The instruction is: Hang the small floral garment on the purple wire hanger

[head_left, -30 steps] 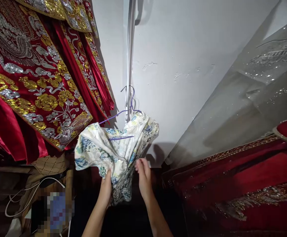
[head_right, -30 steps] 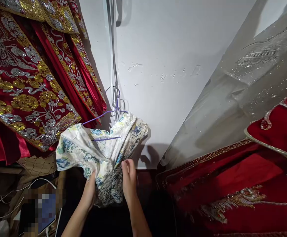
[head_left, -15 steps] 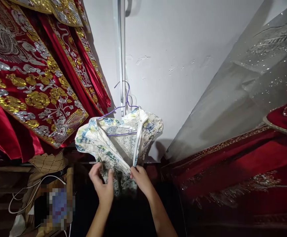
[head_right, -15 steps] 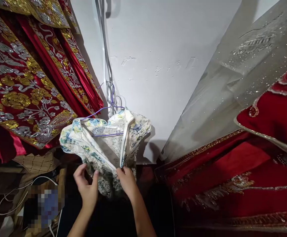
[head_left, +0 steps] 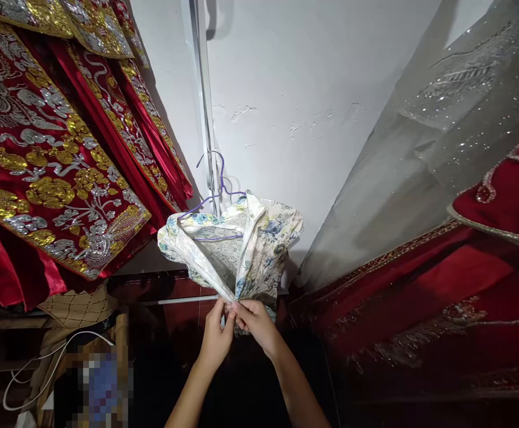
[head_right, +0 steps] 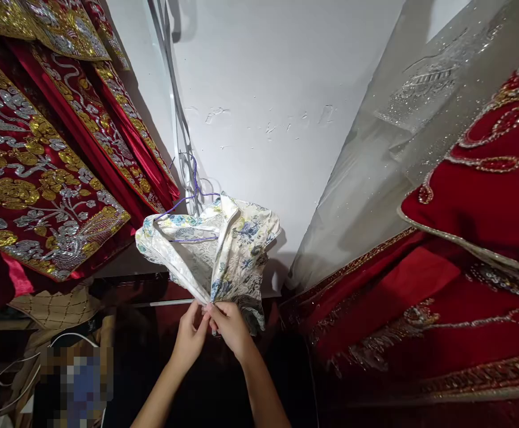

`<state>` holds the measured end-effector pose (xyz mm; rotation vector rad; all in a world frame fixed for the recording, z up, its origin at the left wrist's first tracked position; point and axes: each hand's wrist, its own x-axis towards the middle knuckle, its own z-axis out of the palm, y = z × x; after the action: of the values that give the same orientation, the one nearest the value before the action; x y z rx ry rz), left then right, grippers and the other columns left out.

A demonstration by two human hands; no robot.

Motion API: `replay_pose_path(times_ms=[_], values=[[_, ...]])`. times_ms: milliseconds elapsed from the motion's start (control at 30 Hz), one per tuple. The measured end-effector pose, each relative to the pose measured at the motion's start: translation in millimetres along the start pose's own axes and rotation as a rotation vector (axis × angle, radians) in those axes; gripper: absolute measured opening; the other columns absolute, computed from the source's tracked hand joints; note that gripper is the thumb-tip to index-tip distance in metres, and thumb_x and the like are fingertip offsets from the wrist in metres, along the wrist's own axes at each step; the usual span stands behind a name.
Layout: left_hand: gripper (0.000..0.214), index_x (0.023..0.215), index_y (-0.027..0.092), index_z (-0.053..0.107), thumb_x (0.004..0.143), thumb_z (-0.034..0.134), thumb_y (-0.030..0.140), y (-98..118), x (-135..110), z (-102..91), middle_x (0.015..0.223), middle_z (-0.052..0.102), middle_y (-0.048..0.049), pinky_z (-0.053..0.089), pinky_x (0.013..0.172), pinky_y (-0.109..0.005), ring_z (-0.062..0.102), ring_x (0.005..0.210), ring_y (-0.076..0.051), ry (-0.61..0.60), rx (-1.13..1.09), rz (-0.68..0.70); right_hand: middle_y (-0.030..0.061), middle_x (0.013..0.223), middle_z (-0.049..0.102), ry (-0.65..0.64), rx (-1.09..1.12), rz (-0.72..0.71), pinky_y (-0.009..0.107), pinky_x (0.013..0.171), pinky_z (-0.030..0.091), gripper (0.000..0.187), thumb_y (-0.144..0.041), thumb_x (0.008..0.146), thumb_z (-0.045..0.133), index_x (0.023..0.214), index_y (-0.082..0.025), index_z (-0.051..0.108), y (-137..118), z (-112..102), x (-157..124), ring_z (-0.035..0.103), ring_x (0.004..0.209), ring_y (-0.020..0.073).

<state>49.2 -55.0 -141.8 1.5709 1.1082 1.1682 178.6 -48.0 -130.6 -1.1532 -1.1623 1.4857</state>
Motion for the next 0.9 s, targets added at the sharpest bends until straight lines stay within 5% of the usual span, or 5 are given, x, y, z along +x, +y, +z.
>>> replay_pose_path(times_ms=[133,400,567,800,900], values=[[0.016,0.092,0.020,0.054,0.099,0.046,0.032,4,1,-7.4,0.078,0.059,-0.0005,0.045,0.072,-0.026,0.058,0.073,-0.016,-0.017,0.044,0.035,-0.0021,0.047,0.044,0.005,0.145,0.031,0.026,0.044,0.018,0.044,-0.058,0.080,0.069,0.064,-0.018,0.064,-33,3,5,0.030,0.043,0.0082],[0.014,0.081,0.021,0.049,0.094,0.047,0.027,3,12,-24.3,0.072,0.048,0.0010,0.038,0.064,-0.025,0.049,0.067,-0.016,-0.063,0.224,0.064,-0.0048,0.054,0.047,-0.018,0.242,-0.236,0.023,0.041,0.022,0.033,-0.046,0.076,0.075,0.072,-0.015,0.066,-177,16,59,0.033,0.044,0.0060],[0.011,0.075,0.021,0.049,0.086,0.051,0.020,8,19,-39.1,0.064,0.050,0.0013,0.039,0.059,-0.027,0.049,0.059,-0.017,-0.118,0.238,0.073,-0.0041,0.053,0.048,0.085,0.329,-0.329,0.022,0.042,0.022,0.031,-0.044,0.076,0.074,0.073,-0.014,0.065,-194,35,60,0.035,0.045,0.0063],[0.042,0.136,0.023,0.046,0.095,0.054,0.026,109,69,-76.6,0.103,0.066,-0.0064,0.048,0.089,-0.035,0.064,0.096,-0.021,0.100,0.141,0.326,-0.0037,0.053,0.049,0.090,0.140,-0.379,0.022,0.048,0.029,0.034,-0.047,0.088,0.061,0.073,-0.017,0.063,-184,35,37,0.039,0.048,0.0082],[0.031,0.126,0.020,0.059,0.097,0.053,0.028,157,98,-85.1,0.101,0.068,-0.0061,0.048,0.085,-0.031,0.065,0.091,-0.020,0.138,0.257,0.503,-0.0027,0.054,0.050,0.071,0.005,-0.424,0.022,0.050,0.032,0.036,-0.047,0.090,0.056,0.072,-0.017,0.063,-188,34,37,0.042,0.049,0.0092]])
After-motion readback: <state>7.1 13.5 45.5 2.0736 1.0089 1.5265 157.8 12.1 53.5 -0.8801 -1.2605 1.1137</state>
